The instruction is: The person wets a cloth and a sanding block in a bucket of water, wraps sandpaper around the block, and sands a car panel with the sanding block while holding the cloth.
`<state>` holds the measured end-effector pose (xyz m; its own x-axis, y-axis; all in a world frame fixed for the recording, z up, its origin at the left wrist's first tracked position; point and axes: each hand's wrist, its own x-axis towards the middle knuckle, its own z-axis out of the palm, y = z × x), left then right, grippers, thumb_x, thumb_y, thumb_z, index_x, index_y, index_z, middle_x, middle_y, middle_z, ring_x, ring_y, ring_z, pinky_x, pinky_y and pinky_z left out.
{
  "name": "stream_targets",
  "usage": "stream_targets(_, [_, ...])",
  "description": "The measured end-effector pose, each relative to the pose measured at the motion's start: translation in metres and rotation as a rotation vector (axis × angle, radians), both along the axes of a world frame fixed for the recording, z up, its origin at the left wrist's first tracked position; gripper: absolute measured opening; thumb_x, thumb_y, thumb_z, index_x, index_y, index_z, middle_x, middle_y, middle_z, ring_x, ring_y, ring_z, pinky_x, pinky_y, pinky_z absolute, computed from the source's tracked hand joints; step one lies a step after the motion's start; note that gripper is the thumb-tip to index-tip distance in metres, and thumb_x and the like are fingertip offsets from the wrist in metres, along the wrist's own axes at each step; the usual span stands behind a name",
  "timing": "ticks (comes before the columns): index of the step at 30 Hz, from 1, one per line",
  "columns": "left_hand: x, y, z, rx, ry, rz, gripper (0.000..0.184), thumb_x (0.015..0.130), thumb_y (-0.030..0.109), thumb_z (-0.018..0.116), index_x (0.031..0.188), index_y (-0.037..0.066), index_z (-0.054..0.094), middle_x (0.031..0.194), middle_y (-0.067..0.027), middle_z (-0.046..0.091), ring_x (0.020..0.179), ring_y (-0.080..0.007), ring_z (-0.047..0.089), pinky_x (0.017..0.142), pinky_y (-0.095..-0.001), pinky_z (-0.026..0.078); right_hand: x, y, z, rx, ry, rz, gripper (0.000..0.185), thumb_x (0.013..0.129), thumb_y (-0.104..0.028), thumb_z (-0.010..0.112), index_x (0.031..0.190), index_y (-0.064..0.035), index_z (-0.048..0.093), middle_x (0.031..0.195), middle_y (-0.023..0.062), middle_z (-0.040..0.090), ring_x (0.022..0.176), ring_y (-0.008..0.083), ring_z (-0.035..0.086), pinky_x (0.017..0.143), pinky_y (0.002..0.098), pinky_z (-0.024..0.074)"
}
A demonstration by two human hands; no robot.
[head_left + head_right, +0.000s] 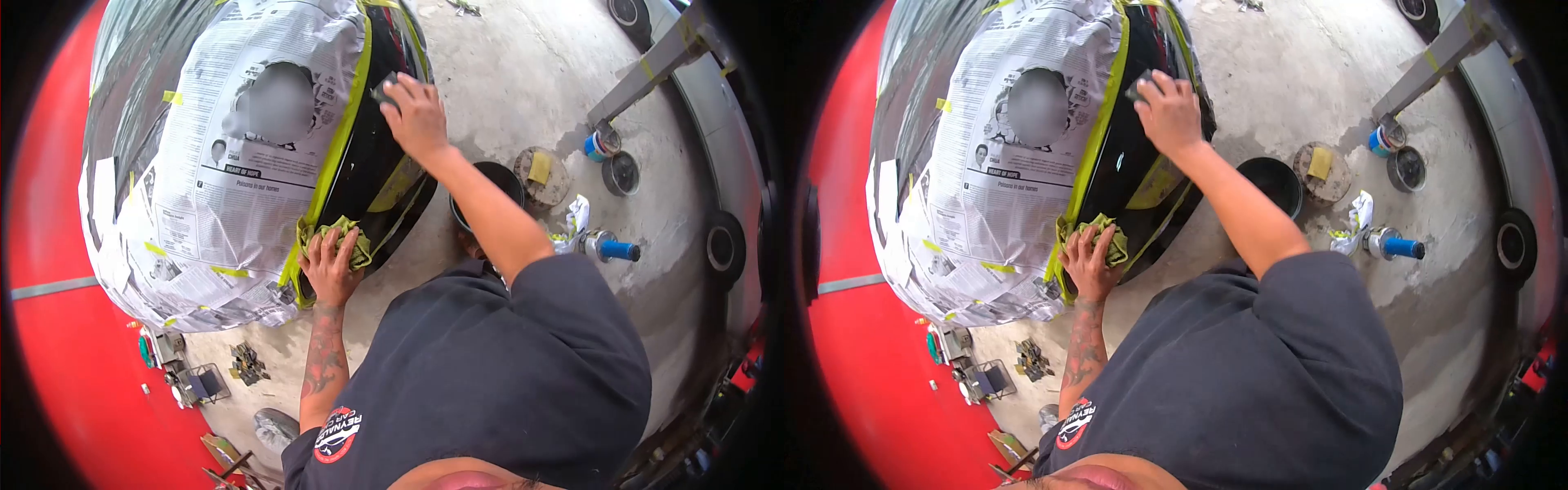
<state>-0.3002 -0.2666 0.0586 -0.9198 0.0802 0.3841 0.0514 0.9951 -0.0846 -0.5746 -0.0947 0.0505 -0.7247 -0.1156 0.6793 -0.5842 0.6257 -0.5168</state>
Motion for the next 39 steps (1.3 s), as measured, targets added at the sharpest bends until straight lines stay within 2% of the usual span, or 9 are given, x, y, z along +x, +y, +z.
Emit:
stream_targets(5, [0.001,0.004,-0.001,0.048,0.006,0.032,0.078,0.059,0.023,0.088,0.134,0.033,0.070,0.134,0.0040,0.060,0.129,-0.0287,0.054,0.106,-0.0514,0.035,0.065,0.007,-0.002,0.094,0.061,0.202,0.039,0.081,-0.025,0.081,0.119,-0.0215,0.071,0.135,0.0012,0.061,0.114,0.0278,0.056,0.090,0.0445,0.0522])
stream_targets(8, [0.000,0.005,0.002,0.048,-0.004,0.032,0.079,0.058,0.023,0.088,0.134,0.033,0.070,0.135,0.0038,0.060,0.129,-0.0288,0.054,0.106,-0.0516,0.035,0.018,0.005,0.009,0.102,0.048,0.119,0.034,0.081,-0.027,0.081,0.114,-0.0230,0.072,0.135,0.0003,0.062,0.112,0.0285,0.059,0.090,0.0458,0.0540])
stream_targets(12, [-0.001,0.007,0.004,0.045,-0.009,0.035,0.081,0.057,0.025,0.090,0.135,0.033,0.069,0.136,0.0032,0.060,0.130,-0.0292,0.053,0.106,-0.0520,0.035,-0.060,0.001,0.021,0.034,-0.115,-0.031,0.033,0.090,-0.032,0.074,0.120,-0.0198,0.071,0.129,0.0065,0.067,0.114,0.0357,0.062,0.092,0.0502,0.0547])
stream_targets(16, [-0.003,0.010,0.004,0.043,-0.040,0.078,0.080,0.058,0.027,0.091,0.135,0.034,0.069,0.137,0.0032,0.059,0.132,-0.0295,0.051,0.107,-0.0524,0.035,0.020,-0.004,0.018,0.119,-0.078,0.053,0.034,0.085,-0.028,0.078,0.118,-0.0213,0.071,0.138,0.0033,0.060,0.117,0.0329,0.058,0.091,0.0486,0.0539])
stream_targets(19, [-0.002,0.011,0.002,0.025,-0.054,0.094,0.081,0.059,0.027,0.091,0.136,0.034,0.068,0.137,0.0033,0.059,0.133,-0.0296,0.050,0.108,-0.0533,0.034,0.073,0.000,0.005,0.134,0.009,0.228,0.038,0.081,-0.028,0.081,0.117,-0.0235,0.070,0.133,0.0014,0.060,0.113,0.0294,0.058,0.088,0.0462,0.0531])
stream_targets(26, [-0.003,0.017,0.012,0.046,-0.085,0.094,0.079,0.062,0.023,0.090,0.137,0.034,0.067,0.138,0.0042,0.057,0.132,-0.0277,0.050,0.106,-0.0534,0.035,-0.033,-0.001,0.029,0.014,-0.082,-0.016,0.028,0.088,-0.031,0.075,0.114,-0.0203,0.071,0.127,0.0045,0.066,0.112,0.0331,0.062,0.092,0.0484,0.0540])
stream_targets(30, [-0.005,0.020,0.014,0.058,-0.112,0.123,0.078,0.064,0.021,0.089,0.137,0.034,0.066,0.138,0.0044,0.057,0.132,-0.0268,0.050,0.106,-0.0534,0.035,0.038,-0.011,0.022,0.097,-0.099,0.068,0.034,0.083,-0.030,0.080,0.113,-0.0198,0.071,0.136,0.0051,0.060,0.115,0.0319,0.058,0.089,0.0475,0.0535])
stream_targets(33, [-0.006,0.020,0.012,0.035,-0.116,0.127,0.081,0.061,0.022,0.089,0.138,0.034,0.066,0.140,0.0005,0.056,0.135,-0.0316,0.049,0.108,-0.0557,0.036,0.084,-0.005,0.009,0.115,-0.017,0.228,0.038,0.078,-0.029,0.083,0.112,-0.0194,0.069,0.129,0.0022,0.059,0.112,0.0294,0.057,0.089,0.0460,0.0521])
stream_targets(39, [-0.008,0.024,0.020,0.030,-0.127,0.137,0.080,0.065,0.019,0.089,0.139,0.033,0.064,0.139,0.0030,0.058,0.133,-0.0288,0.051,0.105,-0.0547,0.037,-0.039,-0.006,0.017,-0.015,-0.009,0.003,0.027,0.088,-0.030,0.075,0.113,-0.0206,0.070,0.122,0.0047,0.066,0.108,0.0326,0.063,0.088,0.0488,0.0552])
